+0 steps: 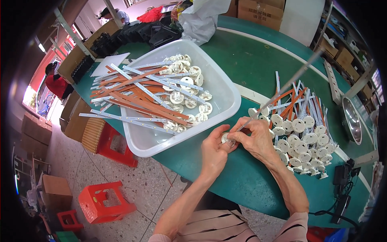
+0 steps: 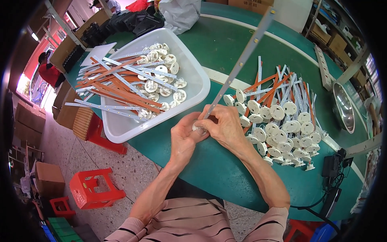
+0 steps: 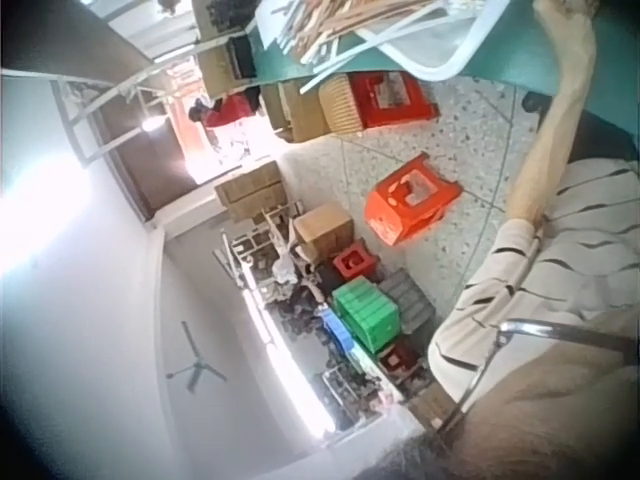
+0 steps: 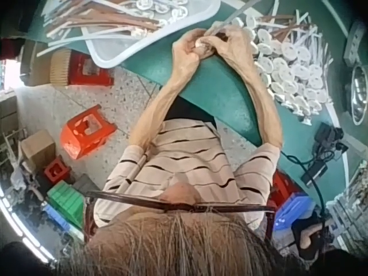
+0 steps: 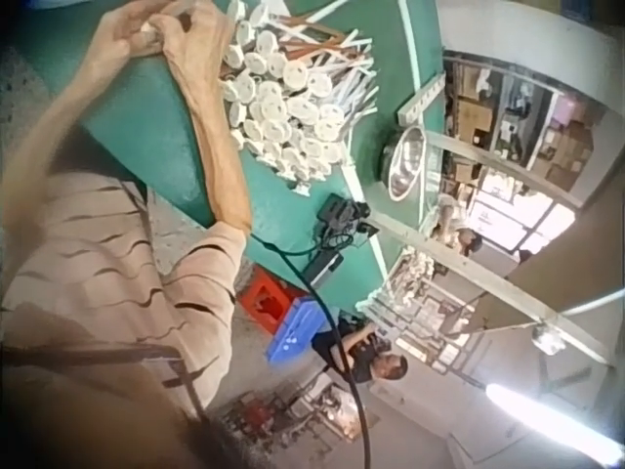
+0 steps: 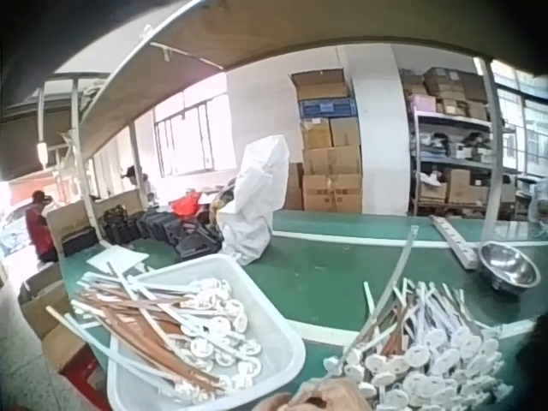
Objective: The person assembles LED light strips by attaching plastic round bases to the ends of the strips using tweezers.
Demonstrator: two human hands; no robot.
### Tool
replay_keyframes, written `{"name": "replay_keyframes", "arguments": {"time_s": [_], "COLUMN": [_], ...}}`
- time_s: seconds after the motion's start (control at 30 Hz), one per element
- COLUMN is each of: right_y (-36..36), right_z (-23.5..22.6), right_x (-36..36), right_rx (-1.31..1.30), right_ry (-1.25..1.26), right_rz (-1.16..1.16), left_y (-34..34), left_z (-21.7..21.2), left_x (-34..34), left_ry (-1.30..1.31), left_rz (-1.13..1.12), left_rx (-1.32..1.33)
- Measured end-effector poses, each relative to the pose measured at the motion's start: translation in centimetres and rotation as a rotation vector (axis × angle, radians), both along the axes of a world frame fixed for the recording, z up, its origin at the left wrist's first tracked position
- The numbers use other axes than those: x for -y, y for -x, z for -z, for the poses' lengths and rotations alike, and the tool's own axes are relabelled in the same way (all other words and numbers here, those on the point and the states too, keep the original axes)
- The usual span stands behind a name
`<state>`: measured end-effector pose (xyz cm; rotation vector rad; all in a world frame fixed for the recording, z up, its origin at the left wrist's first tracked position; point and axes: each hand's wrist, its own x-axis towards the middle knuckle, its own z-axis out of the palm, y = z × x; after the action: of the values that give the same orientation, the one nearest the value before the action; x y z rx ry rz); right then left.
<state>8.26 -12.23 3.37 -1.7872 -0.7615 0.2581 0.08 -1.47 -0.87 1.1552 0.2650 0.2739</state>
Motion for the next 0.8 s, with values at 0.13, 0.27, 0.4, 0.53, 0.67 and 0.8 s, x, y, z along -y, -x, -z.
{"name": "replay_keyframes", "arguments": {"time_s": [0.13, 0.27, 0.4, 0.53, 0.67, 0.8], "right_y": [0.1, 0.0, -0.2, -0.1, -0.1, -0.1], "right_z": [-0.6, -0.8, -0.5, -0.6, -0.7, -0.9], "right_x": [-0.3, -0.5, -0.7, -0.8, -1.0, -0.4], "right_rx": [-0.024, -0.043, -0.015, -0.024, -0.010, -0.095], "right_ry": [0.032, 0.071, 0.059, 0.072, 0.082, 0.081], "right_rz": [-0.014, -0.053, -0.073, -0.031, -0.037, -0.019], "left_y": [0.0, 0.3, 0.1, -0.1, 0.1, -0.1], "left_z": [-0.1, 0.0, -0.1, 0.1, -0.4, 0.2], "left_x": [0.3, 0.0, 0.2, 0.2, -0.1, -0.1], "left_ry": [-0.020, -0.034, -0.045, -0.062, -0.038, -0.051], "left_rz": [-0.020, 0.030, -0.006, -0.044, -0.024, 0.046], "left_rx": [-0.005, -0.038, -0.030, -0.001, 0.020, 0.076]}}
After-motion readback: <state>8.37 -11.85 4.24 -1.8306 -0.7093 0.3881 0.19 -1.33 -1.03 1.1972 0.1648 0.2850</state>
